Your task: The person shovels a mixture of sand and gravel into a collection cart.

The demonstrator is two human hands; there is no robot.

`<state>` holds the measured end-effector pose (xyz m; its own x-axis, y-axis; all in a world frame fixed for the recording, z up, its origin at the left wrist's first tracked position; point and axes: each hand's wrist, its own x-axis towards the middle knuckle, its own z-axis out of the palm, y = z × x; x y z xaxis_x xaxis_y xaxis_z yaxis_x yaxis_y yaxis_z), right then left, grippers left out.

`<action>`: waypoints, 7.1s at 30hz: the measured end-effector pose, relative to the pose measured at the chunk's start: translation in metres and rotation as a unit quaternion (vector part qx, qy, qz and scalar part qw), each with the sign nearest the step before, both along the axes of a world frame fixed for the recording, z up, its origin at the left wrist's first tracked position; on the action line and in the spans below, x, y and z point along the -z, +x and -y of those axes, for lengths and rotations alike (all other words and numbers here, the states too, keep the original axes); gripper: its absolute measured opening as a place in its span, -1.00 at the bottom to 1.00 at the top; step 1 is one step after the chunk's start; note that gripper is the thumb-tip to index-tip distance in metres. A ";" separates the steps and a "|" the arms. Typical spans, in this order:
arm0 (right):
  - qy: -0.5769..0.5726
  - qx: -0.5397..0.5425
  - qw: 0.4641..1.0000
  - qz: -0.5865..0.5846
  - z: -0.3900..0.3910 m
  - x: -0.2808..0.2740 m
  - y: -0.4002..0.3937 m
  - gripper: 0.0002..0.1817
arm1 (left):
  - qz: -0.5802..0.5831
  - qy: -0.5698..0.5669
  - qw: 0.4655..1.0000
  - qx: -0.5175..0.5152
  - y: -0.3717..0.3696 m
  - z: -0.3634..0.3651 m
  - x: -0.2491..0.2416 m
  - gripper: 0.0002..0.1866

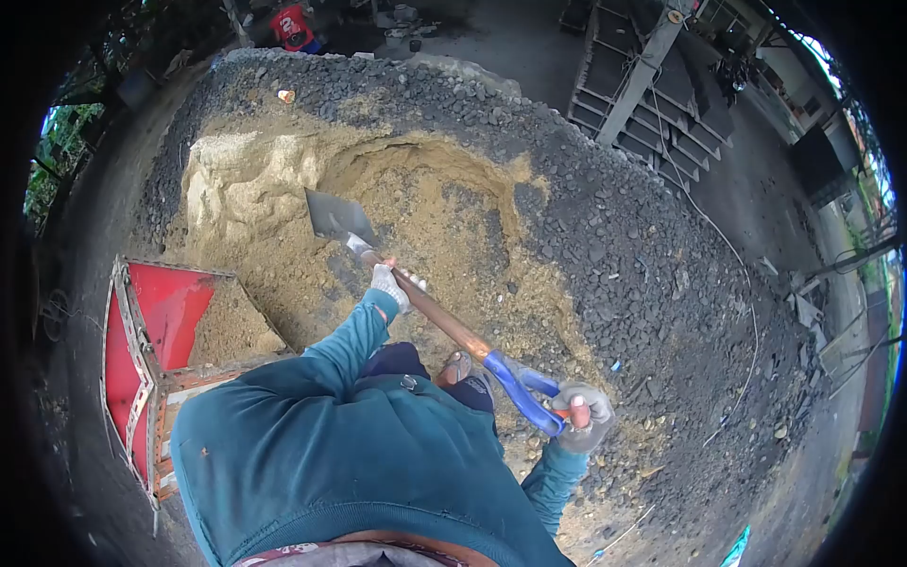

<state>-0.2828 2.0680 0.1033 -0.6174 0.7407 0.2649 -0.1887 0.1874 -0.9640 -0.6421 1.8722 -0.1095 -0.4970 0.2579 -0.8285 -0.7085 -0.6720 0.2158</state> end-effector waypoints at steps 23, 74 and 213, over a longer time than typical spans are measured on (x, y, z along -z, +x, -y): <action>-0.470 0.170 0.821 0.275 -0.143 0.107 -0.567 -0.88 | 0.157 -0.084 0.974 0.137 -0.552 -0.215 0.121 -0.37; -0.587 0.338 0.689 0.258 -0.081 0.181 -0.209 -0.87 | 0.129 -0.045 0.927 0.348 -0.272 -0.286 0.088 -0.86; 0.282 0.019 0.868 0.409 -0.024 -0.057 -0.452 -0.37 | -0.098 0.008 0.841 0.531 -0.314 -0.355 0.034 -0.71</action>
<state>-0.7348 2.0924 0.1602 -0.7473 0.6600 0.0765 0.5324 0.6637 -0.5254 -0.9561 2.2274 -0.1432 -0.1055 0.6537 -0.7494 -0.8627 0.3146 0.3959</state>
